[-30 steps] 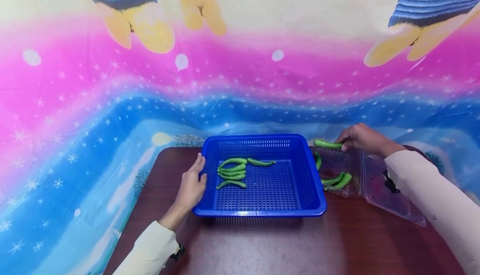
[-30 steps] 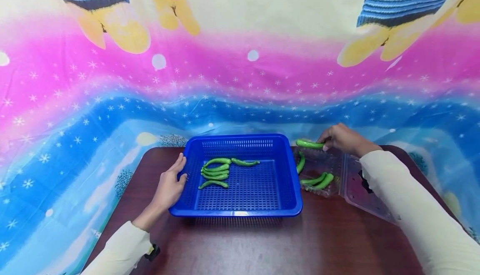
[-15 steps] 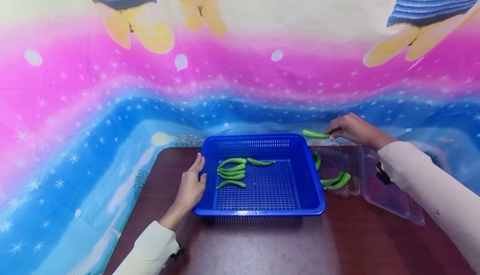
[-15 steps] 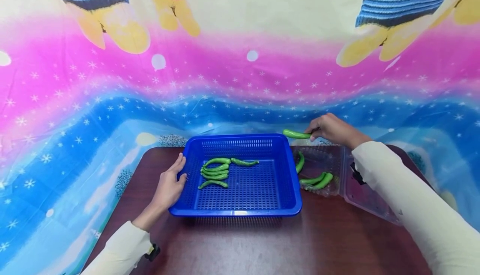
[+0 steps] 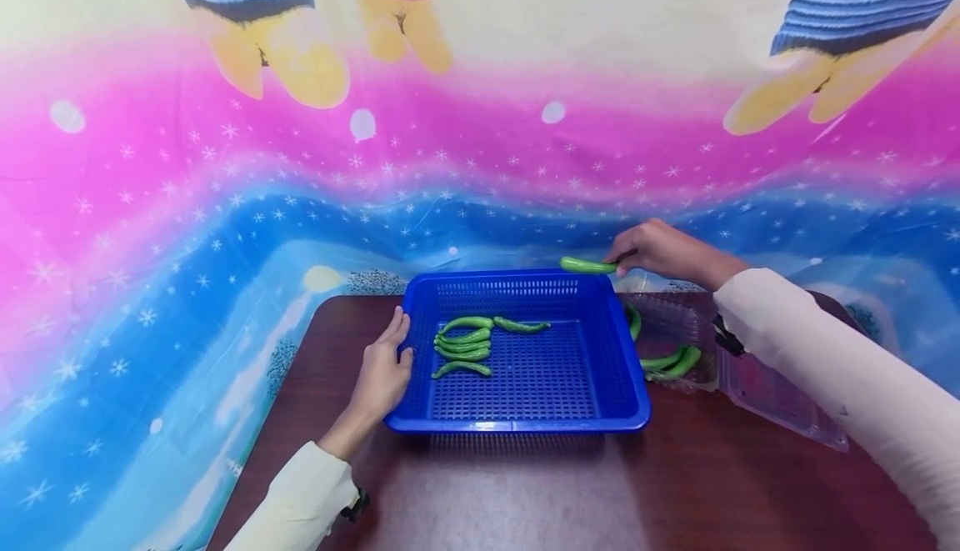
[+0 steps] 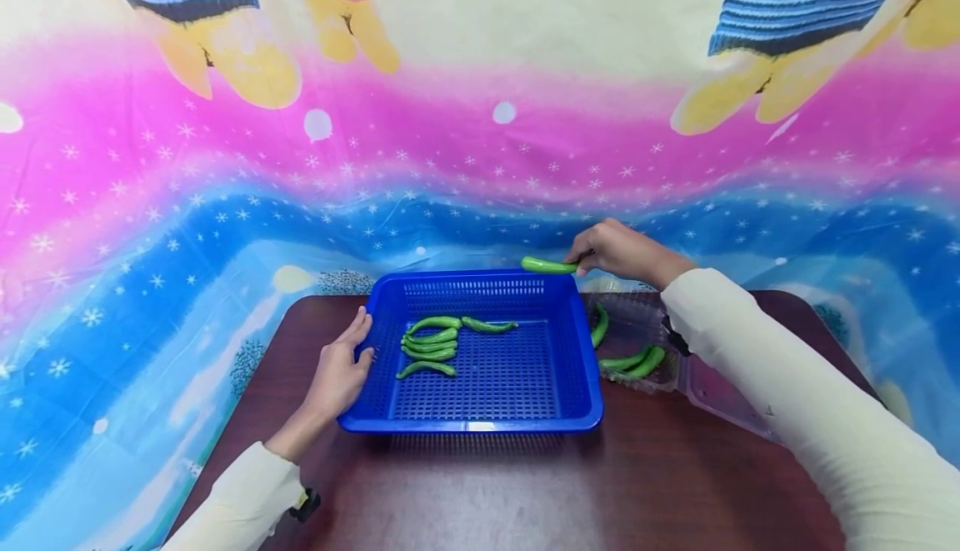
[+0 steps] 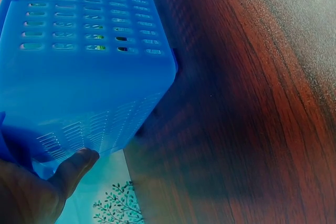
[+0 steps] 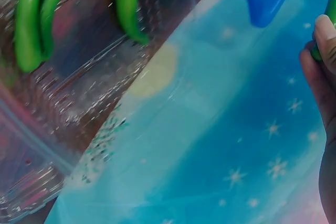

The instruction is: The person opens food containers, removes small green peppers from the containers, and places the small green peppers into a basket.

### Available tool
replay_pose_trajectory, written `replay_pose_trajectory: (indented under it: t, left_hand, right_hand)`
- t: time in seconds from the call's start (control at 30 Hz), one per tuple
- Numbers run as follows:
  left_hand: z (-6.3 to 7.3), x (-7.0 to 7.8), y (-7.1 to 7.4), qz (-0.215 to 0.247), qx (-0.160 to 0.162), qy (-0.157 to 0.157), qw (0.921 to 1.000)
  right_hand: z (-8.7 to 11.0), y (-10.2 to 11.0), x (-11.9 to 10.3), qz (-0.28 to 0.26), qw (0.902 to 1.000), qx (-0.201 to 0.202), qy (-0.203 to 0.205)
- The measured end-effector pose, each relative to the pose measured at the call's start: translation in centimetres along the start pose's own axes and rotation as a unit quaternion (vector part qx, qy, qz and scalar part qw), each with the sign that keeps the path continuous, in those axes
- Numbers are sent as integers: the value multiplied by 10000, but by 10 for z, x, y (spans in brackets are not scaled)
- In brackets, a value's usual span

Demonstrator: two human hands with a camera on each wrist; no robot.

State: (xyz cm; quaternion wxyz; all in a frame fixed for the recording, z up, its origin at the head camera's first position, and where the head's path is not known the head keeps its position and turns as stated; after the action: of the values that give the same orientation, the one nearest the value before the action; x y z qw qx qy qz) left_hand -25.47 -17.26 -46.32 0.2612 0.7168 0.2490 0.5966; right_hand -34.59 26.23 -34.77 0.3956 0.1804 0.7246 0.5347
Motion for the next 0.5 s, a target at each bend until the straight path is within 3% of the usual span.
replay_pose_trajectory:
  t: [0.5]
  left_hand:
    - [2, 1, 0, 10, 21, -22, 10000]
  right_hand:
    - [-37, -34, -34, -535, 9974, -321, 372]
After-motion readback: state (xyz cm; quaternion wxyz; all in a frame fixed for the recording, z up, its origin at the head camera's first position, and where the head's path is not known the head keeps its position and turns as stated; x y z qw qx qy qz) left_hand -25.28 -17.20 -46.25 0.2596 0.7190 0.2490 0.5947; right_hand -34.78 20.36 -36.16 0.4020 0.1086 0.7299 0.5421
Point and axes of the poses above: each hand's wrist, its own z-axis away from the middle knuckle, its own y-axis out of the back of the hand, x = y × z, the point moved 2 cm from there along -z, towards the middle knuckle
